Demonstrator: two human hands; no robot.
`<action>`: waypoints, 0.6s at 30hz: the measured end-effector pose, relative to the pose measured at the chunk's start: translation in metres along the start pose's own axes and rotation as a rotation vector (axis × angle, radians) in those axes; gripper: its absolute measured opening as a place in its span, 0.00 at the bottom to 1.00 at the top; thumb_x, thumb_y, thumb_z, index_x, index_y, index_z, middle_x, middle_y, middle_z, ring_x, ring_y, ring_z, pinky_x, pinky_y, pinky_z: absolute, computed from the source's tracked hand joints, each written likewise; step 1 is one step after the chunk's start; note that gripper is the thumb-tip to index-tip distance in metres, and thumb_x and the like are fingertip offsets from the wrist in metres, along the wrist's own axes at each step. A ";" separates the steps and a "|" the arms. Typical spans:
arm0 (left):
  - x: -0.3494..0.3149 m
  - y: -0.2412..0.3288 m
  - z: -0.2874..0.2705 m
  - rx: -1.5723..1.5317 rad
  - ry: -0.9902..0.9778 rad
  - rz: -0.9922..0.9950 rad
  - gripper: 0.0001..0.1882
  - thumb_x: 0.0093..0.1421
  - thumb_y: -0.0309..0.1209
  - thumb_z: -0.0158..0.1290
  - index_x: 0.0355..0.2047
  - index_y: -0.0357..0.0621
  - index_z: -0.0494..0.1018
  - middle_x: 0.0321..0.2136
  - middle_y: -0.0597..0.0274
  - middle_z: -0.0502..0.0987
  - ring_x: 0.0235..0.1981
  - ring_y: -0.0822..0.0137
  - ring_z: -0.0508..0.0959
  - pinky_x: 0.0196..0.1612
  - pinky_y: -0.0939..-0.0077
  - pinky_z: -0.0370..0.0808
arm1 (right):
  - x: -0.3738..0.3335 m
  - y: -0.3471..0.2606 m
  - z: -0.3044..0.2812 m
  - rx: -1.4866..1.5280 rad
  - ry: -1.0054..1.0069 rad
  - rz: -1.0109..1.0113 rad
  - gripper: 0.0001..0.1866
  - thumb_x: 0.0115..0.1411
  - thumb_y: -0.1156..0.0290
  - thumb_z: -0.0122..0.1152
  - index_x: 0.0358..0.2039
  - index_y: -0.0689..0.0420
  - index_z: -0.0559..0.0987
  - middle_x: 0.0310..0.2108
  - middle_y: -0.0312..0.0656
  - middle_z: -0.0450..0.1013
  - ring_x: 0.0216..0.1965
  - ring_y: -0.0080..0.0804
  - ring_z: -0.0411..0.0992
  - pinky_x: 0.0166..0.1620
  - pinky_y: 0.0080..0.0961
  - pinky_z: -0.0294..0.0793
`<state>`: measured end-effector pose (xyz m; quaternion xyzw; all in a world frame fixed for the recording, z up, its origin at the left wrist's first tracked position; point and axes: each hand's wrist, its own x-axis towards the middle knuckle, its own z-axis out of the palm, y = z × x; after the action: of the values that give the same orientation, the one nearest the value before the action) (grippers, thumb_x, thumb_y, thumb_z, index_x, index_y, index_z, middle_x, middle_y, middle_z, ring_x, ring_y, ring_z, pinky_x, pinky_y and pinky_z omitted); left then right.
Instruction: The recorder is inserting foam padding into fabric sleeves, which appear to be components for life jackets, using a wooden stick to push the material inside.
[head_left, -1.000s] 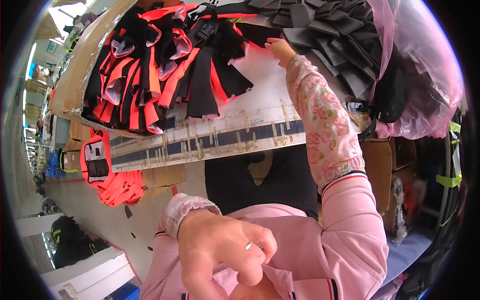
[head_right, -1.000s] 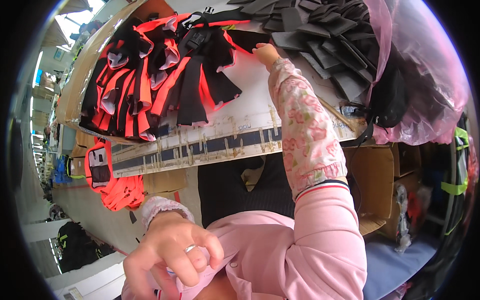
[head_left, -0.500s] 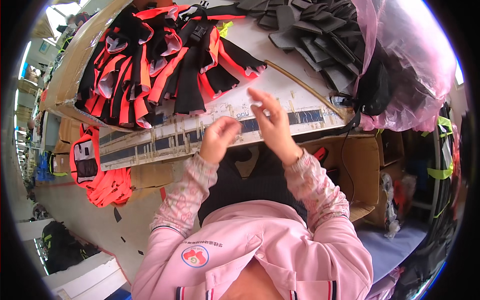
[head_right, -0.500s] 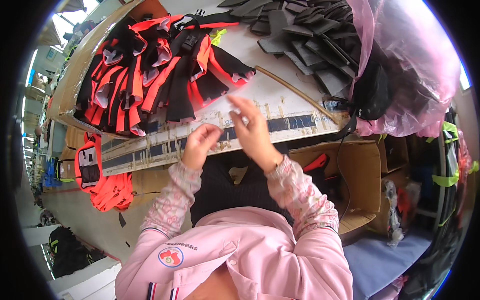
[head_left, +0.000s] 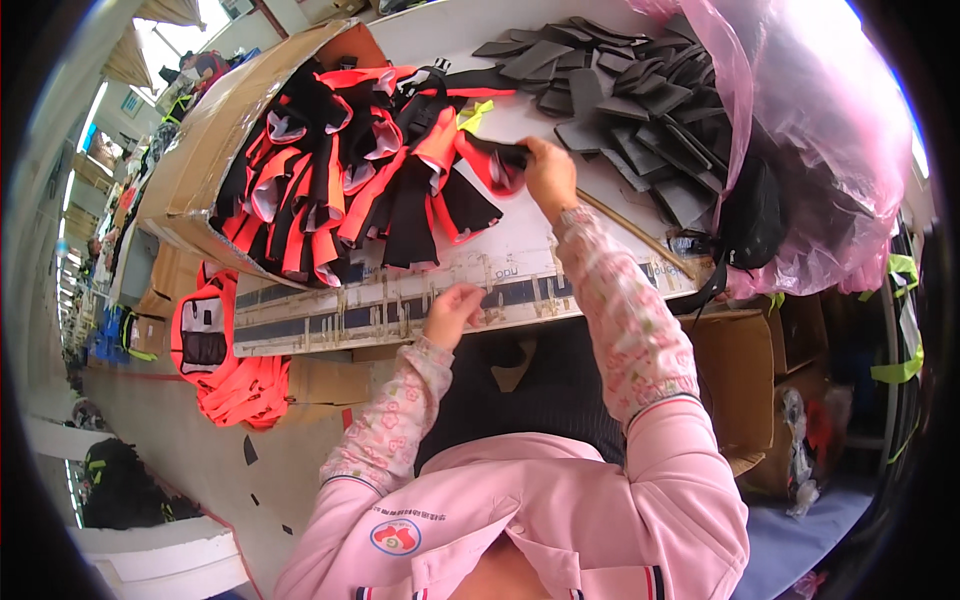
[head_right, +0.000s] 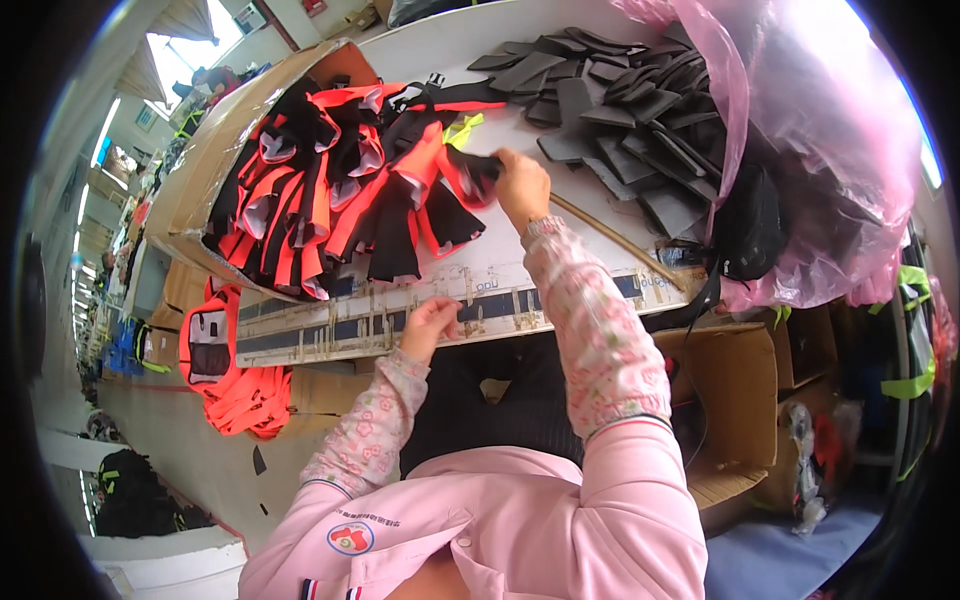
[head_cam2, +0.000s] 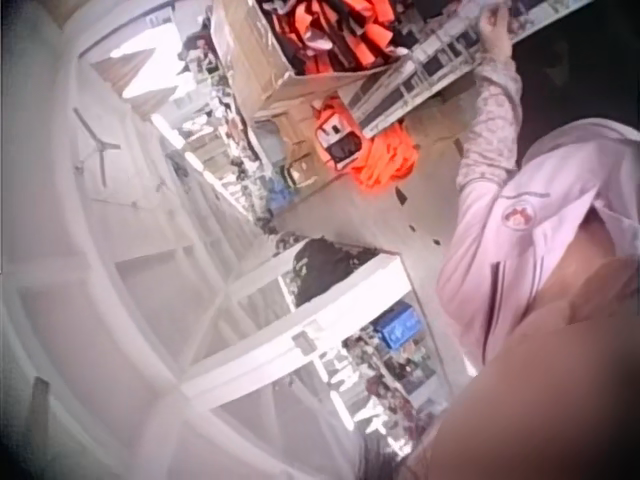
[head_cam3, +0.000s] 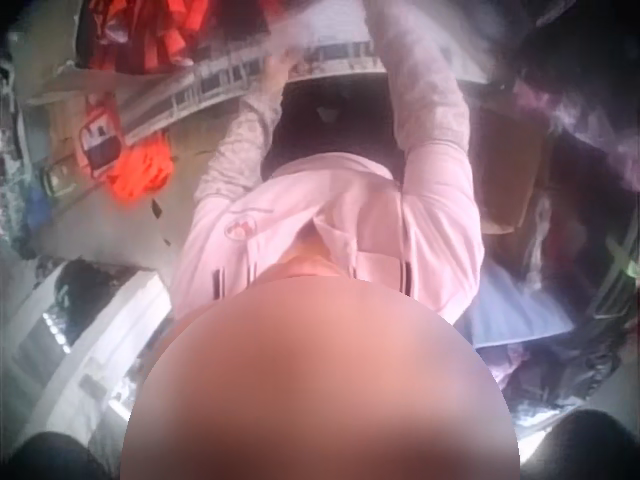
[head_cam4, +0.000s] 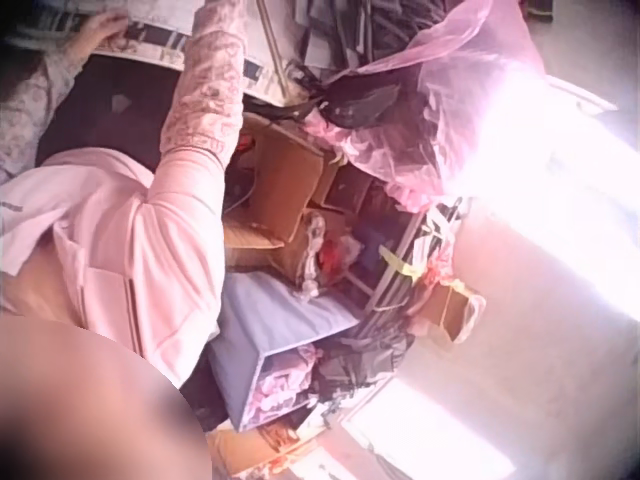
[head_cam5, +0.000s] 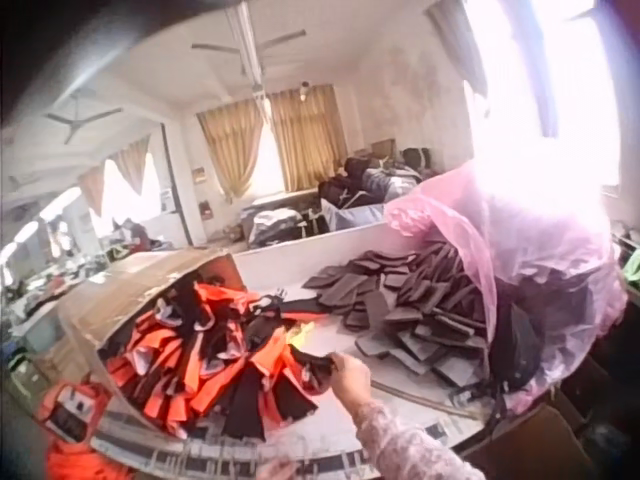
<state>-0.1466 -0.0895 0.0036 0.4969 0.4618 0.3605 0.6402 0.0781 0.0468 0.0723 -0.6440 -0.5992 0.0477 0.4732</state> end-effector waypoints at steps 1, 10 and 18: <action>0.000 0.004 -0.005 -0.069 -0.001 0.016 0.10 0.60 0.34 0.50 0.35 0.39 0.70 0.23 0.68 0.71 0.20 0.78 0.69 0.24 0.87 0.67 | 0.000 -0.024 -0.022 0.049 0.069 -0.061 0.09 0.51 0.73 0.50 0.33 0.51 0.77 0.28 0.48 0.74 0.31 0.49 0.72 0.34 0.41 0.71; -0.022 0.041 0.032 -0.451 -0.504 0.036 0.30 0.58 0.47 0.50 0.54 0.44 0.56 0.50 0.51 0.65 0.45 0.52 0.73 0.48 0.56 0.71 | -0.101 -0.079 -0.126 -0.178 -0.289 -0.444 0.16 0.43 0.82 0.52 0.34 0.55 0.76 0.24 0.42 0.69 0.26 0.42 0.72 0.30 0.35 0.72; -0.036 -0.003 0.059 -0.375 -0.261 -0.364 0.18 0.61 0.37 0.48 0.49 0.45 0.62 0.39 0.56 0.73 0.34 0.58 0.78 0.38 0.63 0.77 | -0.173 -0.028 -0.103 -0.283 -0.555 -0.308 0.12 0.44 0.75 0.57 0.33 0.53 0.76 0.28 0.39 0.68 0.36 0.37 0.70 0.36 0.31 0.70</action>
<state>-0.1020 -0.1411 0.0135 0.3210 0.3826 0.2519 0.8290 0.0744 -0.1561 0.0591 -0.5676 -0.7959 0.0657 0.2000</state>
